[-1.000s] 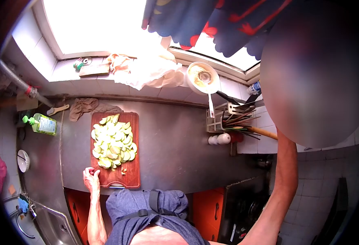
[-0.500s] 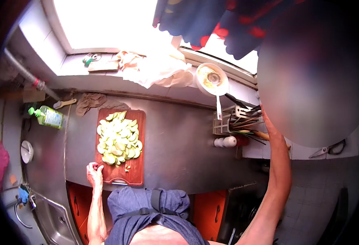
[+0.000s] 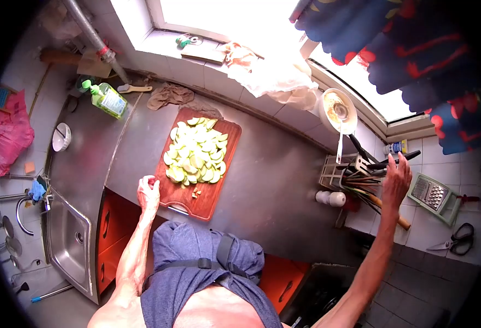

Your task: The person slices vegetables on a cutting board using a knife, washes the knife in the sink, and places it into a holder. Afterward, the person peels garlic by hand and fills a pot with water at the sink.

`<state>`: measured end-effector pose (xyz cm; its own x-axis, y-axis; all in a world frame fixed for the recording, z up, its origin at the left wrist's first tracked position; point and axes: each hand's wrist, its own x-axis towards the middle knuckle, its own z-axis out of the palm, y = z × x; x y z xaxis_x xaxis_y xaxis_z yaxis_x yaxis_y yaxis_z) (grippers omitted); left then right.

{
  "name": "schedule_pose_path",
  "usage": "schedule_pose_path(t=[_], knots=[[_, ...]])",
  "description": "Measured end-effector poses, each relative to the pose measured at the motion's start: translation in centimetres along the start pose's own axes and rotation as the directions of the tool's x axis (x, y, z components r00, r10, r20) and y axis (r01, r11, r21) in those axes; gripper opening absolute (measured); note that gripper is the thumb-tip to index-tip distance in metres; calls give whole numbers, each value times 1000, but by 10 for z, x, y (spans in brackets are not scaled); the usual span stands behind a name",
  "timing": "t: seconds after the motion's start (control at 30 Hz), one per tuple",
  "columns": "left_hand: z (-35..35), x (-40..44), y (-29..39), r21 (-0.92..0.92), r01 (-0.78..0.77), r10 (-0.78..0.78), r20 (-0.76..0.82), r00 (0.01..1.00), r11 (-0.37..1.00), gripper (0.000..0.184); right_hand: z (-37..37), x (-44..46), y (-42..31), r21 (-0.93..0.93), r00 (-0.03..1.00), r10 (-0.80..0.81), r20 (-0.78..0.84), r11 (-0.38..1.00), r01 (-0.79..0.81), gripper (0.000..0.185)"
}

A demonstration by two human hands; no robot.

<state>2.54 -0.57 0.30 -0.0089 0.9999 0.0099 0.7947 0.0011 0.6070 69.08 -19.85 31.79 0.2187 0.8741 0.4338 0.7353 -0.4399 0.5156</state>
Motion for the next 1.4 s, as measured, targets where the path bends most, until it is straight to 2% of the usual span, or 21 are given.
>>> schedule_pose_path(t=[0.03,0.13,0.17,0.23,0.27,0.3,0.33,0.4,0.43,0.47,0.5,0.53,0.6,0.73,0.93,1.1,1.2,1.23,1.27,1.33,1.4], knots=[[-4,-4,5,-69,31,-35,-48,998,997,22,-10,-12,-11,39,997,42,61,998,-44,39],[-26,-17,25,-109,18,-21,-26,999,994,18,-56,-51,-95,504,985,168,-37,854,-127,30],[-36,-21,36,-166,-63,65,4,998,984,14,-75,-70,-125,622,988,146,55,768,-148,28],[-52,-28,54,-346,-28,118,242,963,938,11,-97,-114,-191,756,975,136,176,616,-222,29],[-54,-33,56,-459,72,131,395,909,886,9,-110,-135,-223,839,943,169,288,430,-333,32],[-59,-39,65,-426,26,199,475,857,904,9,-108,-165,-254,870,939,149,310,354,-343,33],[-60,-43,69,-432,35,249,581,775,901,9,-113,-194,-288,879,899,133,417,194,-436,36],[-52,-52,67,-478,-63,421,695,583,876,12,-117,-266,-357,811,812,31,583,24,-584,41],[-46,-54,57,-481,68,412,808,422,874,19,-122,-300,-391,671,683,-157,713,-129,-730,44],[-42,-55,47,-479,-18,467,846,257,877,27,-128,-326,-416,480,553,-357,753,-277,-832,47],[-30,-63,27,-498,1,491,855,166,867,39,-142,-343,-427,388,497,-383,778,-329,-861,50],[-32,-69,20,-455,1,454,889,60,890,38,-162,-352,-430,288,439,-431,788,-373,-882,53],[-41,-76,9,-351,-77,341,933,-116,933,38,-211,-371,-426,233,398,-360,844,-421,-876,52],[-60,-99,13,-289,-297,197,932,-303,910,38,-277,-426,-451,162,313,-192,930,-551,-819,52],[-73,-152,56,-396,-567,111,876,-470,722,38,-328,-514,-499,169,215,23,976,-701,-693,51],[-82,-238,97,-488,-704,43,835,-548,515,37,-335,-594,-515,257,198,169,965,-750,-609,50],[-86,-327,118,-536,-752,22,820,-573,384,37,-350,-655,-507,307,195,237,952,-758,-575,49],[-93,-358,125,-625,-706,113,770,-628,333,36,-359,-676,-500,320,190,258,947,-755,-572,49],[-84,-383,122,-673,-677,149,733,-663,299,46,-368,-697,-497,339,186,284,940,-753,-564,49],[-91,-444,129,-783,-568,271,622,-735,254,43,-387,-733,-488,354,167,315,934,-760,-545,49],[-80,-492,140,-844,-518,232,536,-812,138,34,-399,-770,-493,353,140,329,934,-782,-514,45]])
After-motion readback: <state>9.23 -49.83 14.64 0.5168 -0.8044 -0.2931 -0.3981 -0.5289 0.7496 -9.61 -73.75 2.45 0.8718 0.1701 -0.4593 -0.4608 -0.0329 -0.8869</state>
